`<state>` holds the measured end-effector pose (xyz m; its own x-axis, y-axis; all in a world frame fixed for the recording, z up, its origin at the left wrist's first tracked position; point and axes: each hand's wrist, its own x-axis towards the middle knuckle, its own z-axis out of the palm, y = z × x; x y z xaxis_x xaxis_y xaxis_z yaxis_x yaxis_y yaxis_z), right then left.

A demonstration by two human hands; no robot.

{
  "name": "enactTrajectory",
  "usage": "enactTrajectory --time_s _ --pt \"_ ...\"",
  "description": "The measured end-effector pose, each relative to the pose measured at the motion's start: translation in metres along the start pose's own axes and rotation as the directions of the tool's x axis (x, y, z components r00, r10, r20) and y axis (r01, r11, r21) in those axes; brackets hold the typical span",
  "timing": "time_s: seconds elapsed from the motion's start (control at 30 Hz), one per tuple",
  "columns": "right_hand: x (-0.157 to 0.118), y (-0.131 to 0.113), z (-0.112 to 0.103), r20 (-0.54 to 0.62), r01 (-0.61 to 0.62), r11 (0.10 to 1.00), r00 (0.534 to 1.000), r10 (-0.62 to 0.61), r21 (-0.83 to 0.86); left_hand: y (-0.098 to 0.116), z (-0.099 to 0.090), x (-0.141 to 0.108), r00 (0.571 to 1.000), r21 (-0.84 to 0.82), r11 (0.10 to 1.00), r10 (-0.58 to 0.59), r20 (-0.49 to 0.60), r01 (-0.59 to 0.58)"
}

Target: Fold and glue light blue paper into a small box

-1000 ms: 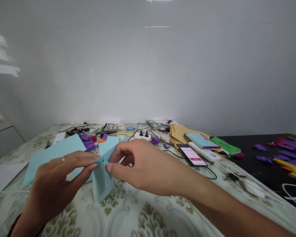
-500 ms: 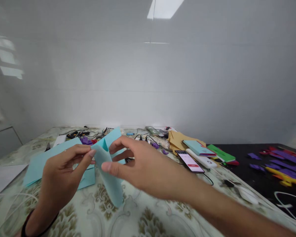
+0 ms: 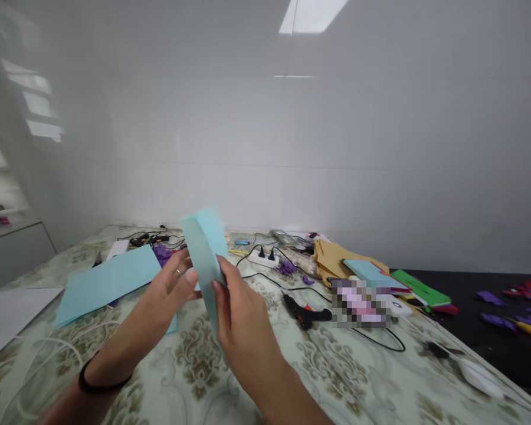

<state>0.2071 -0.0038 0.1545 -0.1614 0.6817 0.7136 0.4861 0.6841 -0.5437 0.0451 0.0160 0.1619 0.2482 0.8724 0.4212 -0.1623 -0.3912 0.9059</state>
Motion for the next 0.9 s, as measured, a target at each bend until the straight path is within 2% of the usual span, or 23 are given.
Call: enactTrajectory --time_s 0.07,0.17,0.33,0.43,0.57,0.7,0.8,0.9 --pt "-0.001 0.000 0.006 0.007 0.069 0.996 0.998 -0.069 0.056 -0.003 0.006 -0.002 0.999 -0.017 1.000 0.009 0.039 -0.008" --pt "-0.003 -0.003 0.015 0.039 0.115 0.986 0.992 -0.121 0.122 -0.007 0.009 -0.004 0.997 -0.013 0.999 0.047 -0.055 -0.048" --pt "0.000 -0.009 0.026 -0.005 0.113 0.979 0.994 -0.114 0.171 -0.013 0.006 -0.001 0.979 -0.033 0.995 0.090 -0.185 -0.098" --pt "-0.003 -0.006 0.032 -0.012 0.093 0.987 0.996 -0.092 0.128 -0.017 0.004 0.004 0.959 -0.085 0.988 0.099 -0.264 -0.126" --pt "-0.010 0.003 0.045 -0.044 0.167 0.985 0.985 -0.166 0.028 -0.024 0.002 0.008 0.948 -0.132 0.986 0.051 -0.315 -0.097" --pt "-0.010 0.007 0.058 -0.056 0.200 0.980 0.978 -0.200 0.009 -0.030 -0.002 0.012 0.932 -0.077 0.993 0.057 -0.359 -0.091" --pt "-0.007 0.003 0.055 0.024 0.185 0.981 0.982 -0.187 0.065 -0.030 -0.010 0.015 0.911 0.025 0.996 0.086 -0.404 -0.083" --pt "-0.006 -0.004 0.033 0.085 0.208 0.973 0.972 -0.217 0.100 -0.025 -0.023 0.018 0.923 0.140 0.989 0.100 -0.372 -0.050"
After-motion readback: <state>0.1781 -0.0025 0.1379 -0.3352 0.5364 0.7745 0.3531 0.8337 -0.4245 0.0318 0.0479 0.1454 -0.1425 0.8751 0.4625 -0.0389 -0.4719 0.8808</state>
